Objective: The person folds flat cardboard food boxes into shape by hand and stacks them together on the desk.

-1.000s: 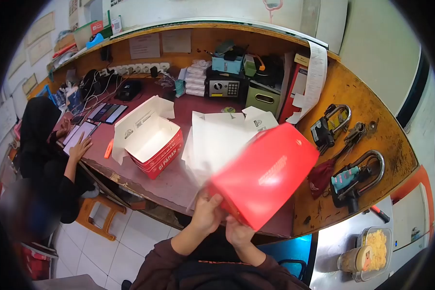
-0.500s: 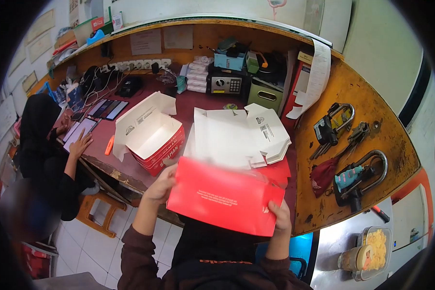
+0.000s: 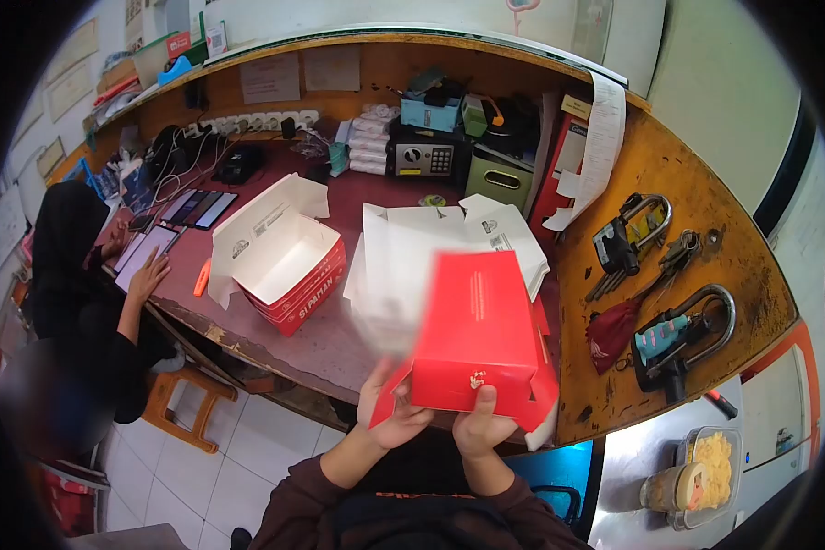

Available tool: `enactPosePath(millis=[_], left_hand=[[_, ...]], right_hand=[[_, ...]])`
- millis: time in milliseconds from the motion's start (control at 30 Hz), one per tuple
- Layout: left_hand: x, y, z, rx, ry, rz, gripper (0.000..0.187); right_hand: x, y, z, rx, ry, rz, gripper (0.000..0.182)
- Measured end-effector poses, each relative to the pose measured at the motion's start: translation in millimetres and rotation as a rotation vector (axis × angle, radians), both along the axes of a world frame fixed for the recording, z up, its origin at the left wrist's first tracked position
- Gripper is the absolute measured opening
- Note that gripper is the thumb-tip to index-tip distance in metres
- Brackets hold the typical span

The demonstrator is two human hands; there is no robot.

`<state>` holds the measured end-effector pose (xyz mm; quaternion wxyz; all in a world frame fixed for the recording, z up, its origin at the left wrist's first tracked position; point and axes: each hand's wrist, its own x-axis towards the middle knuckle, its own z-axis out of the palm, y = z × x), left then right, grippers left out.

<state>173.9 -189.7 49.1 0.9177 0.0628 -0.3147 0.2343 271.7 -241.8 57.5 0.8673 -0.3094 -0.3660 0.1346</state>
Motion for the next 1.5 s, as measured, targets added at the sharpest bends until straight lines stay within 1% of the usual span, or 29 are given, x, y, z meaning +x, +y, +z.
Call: enactPosePath(millis=[33, 67, 100, 167, 233, 267, 300, 367, 400, 433, 467, 500, 533, 567, 633, 700, 767, 833, 867, 900, 967, 1033, 1100, 1200, 1233, 1300, 1367, 1433, 1500], left_hand=[[-3, -2, 3, -0.041, 0.262, 0.243, 0.058], [5, -2, 1, -0.042, 0.26, 0.245, 0.058], [17, -3, -4, 0.256, 0.379, 0.853, 0.055], [21, -1, -12, 0.566, 0.494, 1.456, 0.056], [16, 8, -9, 0.714, 0.789, 1.438, 0.058], [18, 7, -7, 0.555, 0.804, 1.372, 0.051], [15, 8, 0, 0.555, 0.801, 1.371, 0.051], [-2, 16, 12, 0.668, 0.831, 1.374, 0.051], [-14, 36, -5, 0.947, 0.999, 1.547, 0.049], [-19, 44, -4, 0.944, 1.004, 1.548, 0.049], [-22, 51, -2, 1.126, 1.025, 1.67, 0.048], [-23, 56, 1, 1.313, 1.037, 1.788, 0.047], [-24, 56, 6, 1.407, 1.001, 1.897, 0.042], [-22, 51, 5, 1.408, 0.999, 1.894, 0.042], [-12, 37, 2, 1.095, 0.968, 1.625, 0.041], [5, 25, 8, 1.091, 0.887, 1.743, 0.034], [19, 12, 2, 0.778, 0.742, 1.371, 0.026], [23, 12, -2, 0.777, 0.773, 1.511, 0.024], [19, 14, -2, 0.762, 0.799, 1.421, 0.025], [16, 19, 2, 0.745, 0.821, 1.335, 0.026], [6, 31, 4, 0.897, 0.872, 1.484, 0.027], [-1, 32, 5, 0.712, 0.883, 1.472, 0.03], [-5, 32, 5, 0.756, 0.892, 1.468, 0.032], [0, 27, 10, 0.742, 0.915, 1.468, 0.034], [5, 26, 9, 0.821, 0.888, 1.583, 0.035], [10, 24, 9, 0.901, 0.859, 1.701, 0.037], [10, 20, 10, 0.897, 0.822, 1.589, 0.036], [8, 25, 1, 0.898, 0.869, 1.575, 0.03], [5, 30, -7, 0.691, 0.983, 1.171, 0.029]], right_hand=[[-1, 2, 0, -0.051, -0.077, -0.106, 0.042], [-2, 3, 0, -0.051, -0.079, -0.103, 0.042], [-4, 3, 0, -0.119, -0.109, -0.081, 0.041], [-9, 1, -1, -0.257, -0.166, -0.032, 0.038], [-10, 11, -10, -0.152, 0.013, -0.047, 0.037], [-8, 17, -12, -0.041, 0.187, -0.067, 0.036], [3, 15, -2, -0.039, 0.185, -0.069, 0.036], [44, -3, 24, -0.025, 0.505, 0.556, 0.024], [59, -10, 27, -0.03, 0.506, 0.559, 0.024], [73, -16, 29, -0.083, 0.593, 0.81, 0.023], [79, -20, 29, -0.136, 0.681, 1.058, 0.023], [77, -18, 27, -0.139, 0.684, 1.057, 0.023], [72, -15, 23, -0.217, 0.474, 0.686, 0.029], [66, -10, 18, -0.283, 0.26, 0.315, 0.035], [44, -4, 3, -0.329, 0.0, -0.14, 0.027], [14, 9, -2, -0.112, 0.002, -0.253, 0.026], [-10, 15, 5, -0.043, 0.401, 0.043, 0.019], [-8, 13, -1, -0.05, 0.469, 0.455, 0.021], [1, 13, -10, 0.012, 0.593, 0.722, 0.026], [6, 11, -4, -0.032, 0.619, 0.786, 0.027], [12, 5, 16, -0.06, 0.57, 0.579, 0.026], [13, 3, 25, -0.085, 0.527, 0.433, 0.03], [28, 7, 5, -0.165, 0.1, 0.094, 0.019], [24, 13, -11, -0.252, 0.038, 0.0, 0.021], [16, 16, -12, -0.291, 0.015, -0.025, 0.021], [-7, 16, 13, -0.159, 0.429, 0.342, 0.025], [-4, 17, 14, -0.089, 0.608, 0.655, 0.025], [2, 16, 13, -0.071, 0.598, 0.662, 0.025], [9, 15, 11, -0.059, 0.585, 0.674, 0.026]])
